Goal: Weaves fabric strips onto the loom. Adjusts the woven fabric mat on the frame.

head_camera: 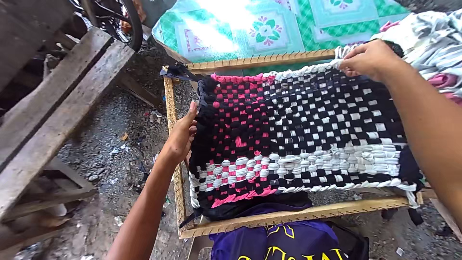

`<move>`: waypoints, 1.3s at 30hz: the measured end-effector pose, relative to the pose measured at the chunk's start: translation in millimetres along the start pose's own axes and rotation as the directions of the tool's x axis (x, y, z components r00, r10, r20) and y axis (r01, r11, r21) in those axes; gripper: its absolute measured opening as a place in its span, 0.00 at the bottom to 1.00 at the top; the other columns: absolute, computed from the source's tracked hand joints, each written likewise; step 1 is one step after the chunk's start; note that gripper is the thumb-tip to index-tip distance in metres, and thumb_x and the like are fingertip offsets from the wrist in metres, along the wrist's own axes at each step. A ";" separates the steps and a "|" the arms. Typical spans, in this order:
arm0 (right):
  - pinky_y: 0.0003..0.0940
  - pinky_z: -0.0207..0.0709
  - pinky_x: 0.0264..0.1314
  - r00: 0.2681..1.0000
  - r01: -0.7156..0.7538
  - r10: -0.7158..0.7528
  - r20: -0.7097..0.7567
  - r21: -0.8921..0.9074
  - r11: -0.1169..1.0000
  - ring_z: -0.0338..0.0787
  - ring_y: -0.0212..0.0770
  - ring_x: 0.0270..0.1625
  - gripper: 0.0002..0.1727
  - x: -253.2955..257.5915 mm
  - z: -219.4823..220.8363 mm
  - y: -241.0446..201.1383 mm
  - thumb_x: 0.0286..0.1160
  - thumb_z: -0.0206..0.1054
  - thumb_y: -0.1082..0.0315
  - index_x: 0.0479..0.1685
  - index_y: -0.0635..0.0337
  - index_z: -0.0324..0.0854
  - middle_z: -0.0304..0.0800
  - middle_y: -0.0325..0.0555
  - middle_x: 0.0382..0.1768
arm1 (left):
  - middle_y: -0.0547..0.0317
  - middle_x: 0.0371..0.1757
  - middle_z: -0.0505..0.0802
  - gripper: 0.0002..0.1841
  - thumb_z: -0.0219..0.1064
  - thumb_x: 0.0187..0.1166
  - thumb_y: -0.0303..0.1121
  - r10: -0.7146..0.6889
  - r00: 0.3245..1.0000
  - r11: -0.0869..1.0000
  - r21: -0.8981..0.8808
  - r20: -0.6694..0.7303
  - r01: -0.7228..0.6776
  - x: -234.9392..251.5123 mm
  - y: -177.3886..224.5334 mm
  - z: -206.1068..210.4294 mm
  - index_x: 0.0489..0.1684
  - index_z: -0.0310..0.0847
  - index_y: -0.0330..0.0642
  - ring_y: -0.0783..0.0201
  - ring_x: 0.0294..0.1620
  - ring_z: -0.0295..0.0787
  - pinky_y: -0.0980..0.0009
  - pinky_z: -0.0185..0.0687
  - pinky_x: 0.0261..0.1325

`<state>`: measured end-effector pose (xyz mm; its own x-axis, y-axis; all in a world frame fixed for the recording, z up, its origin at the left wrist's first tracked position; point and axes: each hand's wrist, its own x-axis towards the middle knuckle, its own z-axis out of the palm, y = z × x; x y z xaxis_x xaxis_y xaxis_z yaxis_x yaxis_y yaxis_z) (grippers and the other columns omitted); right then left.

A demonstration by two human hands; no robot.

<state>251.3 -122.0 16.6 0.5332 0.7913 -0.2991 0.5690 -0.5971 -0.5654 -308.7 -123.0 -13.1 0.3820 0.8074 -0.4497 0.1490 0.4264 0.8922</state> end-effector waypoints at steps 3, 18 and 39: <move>0.51 0.82 0.56 1.000 0.009 -0.011 -0.029 -0.049 0.999 0.87 0.46 0.46 0.22 4.2 5.5 2.5 0.76 0.69 0.60 0.65 0.65 0.80 0.86 0.59 0.56 | 0.62 0.84 0.78 0.43 0.41 0.80 0.77 0.023 0.999 0.991 0.133 0.034 -0.028 -2.4 -3.0 9.7 0.94 0.54 0.68 0.58 0.79 0.79 0.43 0.79 0.74; 0.63 0.79 0.62 0.986 0.157 -0.160 -0.037 -0.079 0.984 0.89 0.54 0.53 0.27 49.5 -1.5 48.3 0.74 0.70 0.47 0.58 0.62 0.85 0.88 0.61 0.54 | 0.59 0.52 0.95 0.41 0.30 0.85 0.72 -0.048 0.980 0.878 -0.460 0.193 0.134 31.8 -13.2 4.0 0.65 0.83 0.55 0.64 0.54 0.93 0.58 0.92 0.54; 0.79 0.69 0.56 0.966 0.246 -0.255 -0.036 -0.156 0.957 0.86 0.71 0.54 0.27 11.3 6.8 35.0 0.81 0.61 0.47 0.50 0.67 0.83 0.86 0.72 0.48 | 0.64 0.68 0.91 0.25 0.49 0.93 0.54 0.273 0.958 0.955 -0.095 -0.091 -0.282 6.5 -38.9 14.6 0.82 0.75 0.58 0.69 0.61 0.91 0.63 0.90 0.63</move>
<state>273.0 -133.1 -11.7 0.3931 0.9120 -0.1170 0.7732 -0.3967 -0.4947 -298.6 -140.3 -50.1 0.3238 0.9267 -0.1905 -0.0518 0.2184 0.9745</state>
